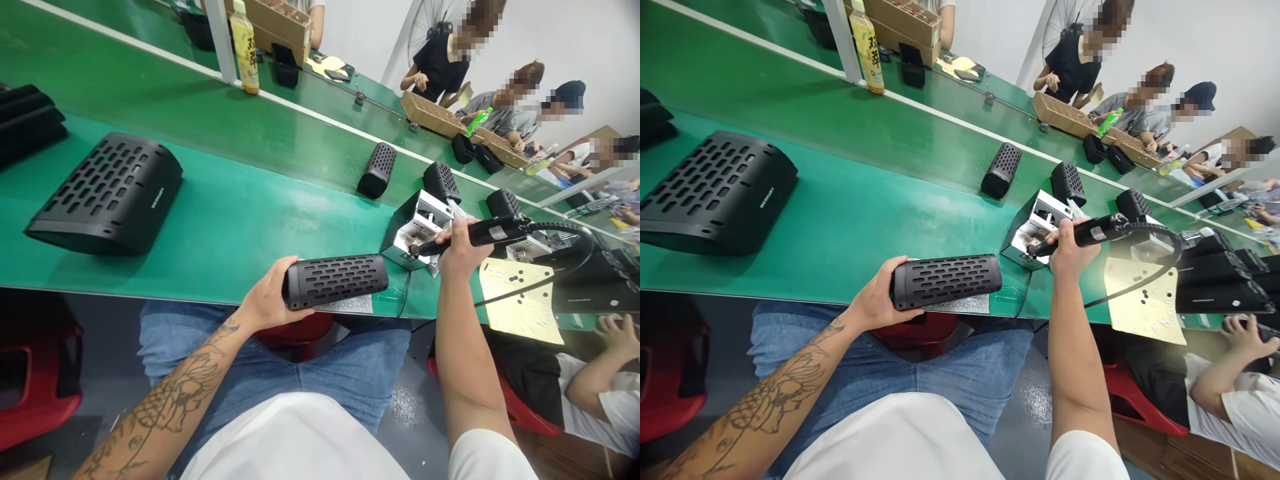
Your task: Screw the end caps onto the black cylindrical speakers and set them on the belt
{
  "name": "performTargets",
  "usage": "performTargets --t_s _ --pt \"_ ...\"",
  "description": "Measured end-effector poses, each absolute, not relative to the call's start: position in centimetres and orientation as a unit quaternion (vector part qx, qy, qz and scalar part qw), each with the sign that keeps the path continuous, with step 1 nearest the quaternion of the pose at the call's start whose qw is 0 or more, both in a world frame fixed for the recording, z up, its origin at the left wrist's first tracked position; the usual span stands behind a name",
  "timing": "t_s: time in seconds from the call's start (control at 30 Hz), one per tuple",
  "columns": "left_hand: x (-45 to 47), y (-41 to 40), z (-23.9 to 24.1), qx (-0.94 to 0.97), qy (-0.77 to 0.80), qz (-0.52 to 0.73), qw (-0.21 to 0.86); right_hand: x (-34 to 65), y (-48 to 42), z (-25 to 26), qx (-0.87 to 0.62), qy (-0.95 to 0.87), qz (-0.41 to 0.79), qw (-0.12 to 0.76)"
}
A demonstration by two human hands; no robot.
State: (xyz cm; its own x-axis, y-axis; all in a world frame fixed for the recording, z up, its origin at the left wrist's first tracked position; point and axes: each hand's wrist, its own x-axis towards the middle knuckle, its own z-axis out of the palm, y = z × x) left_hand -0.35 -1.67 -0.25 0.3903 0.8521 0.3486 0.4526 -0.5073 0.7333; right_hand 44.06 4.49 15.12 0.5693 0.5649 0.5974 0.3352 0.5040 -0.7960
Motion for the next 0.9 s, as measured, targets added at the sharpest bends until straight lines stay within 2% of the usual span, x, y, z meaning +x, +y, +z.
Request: performTargets --t_s 0.13,0.27,0.47,0.6,0.9 --pt "-0.2 -1.7 0.1 0.788 0.412 0.365 0.275 41.9 1.9 16.8 -0.484 -0.449 0.109 0.743" --pt "0.0 -1.5 0.2 0.795 0.394 0.368 0.277 36.5 -2.0 19.4 -0.376 -0.502 0.191 0.755" --pt "0.4 -1.4 -0.1 0.798 0.374 0.393 0.264 24.8 -5.6 20.2 -0.219 -0.593 0.349 0.692" --pt "0.9 -1.6 0.1 0.79 0.381 0.395 0.274 21.1 -5.1 19.1 -0.23 -0.598 0.392 0.66" --pt "1.5 -1.6 0.1 0.792 0.375 0.402 0.265 20.5 -4.4 16.9 -0.305 -0.598 0.422 0.609"
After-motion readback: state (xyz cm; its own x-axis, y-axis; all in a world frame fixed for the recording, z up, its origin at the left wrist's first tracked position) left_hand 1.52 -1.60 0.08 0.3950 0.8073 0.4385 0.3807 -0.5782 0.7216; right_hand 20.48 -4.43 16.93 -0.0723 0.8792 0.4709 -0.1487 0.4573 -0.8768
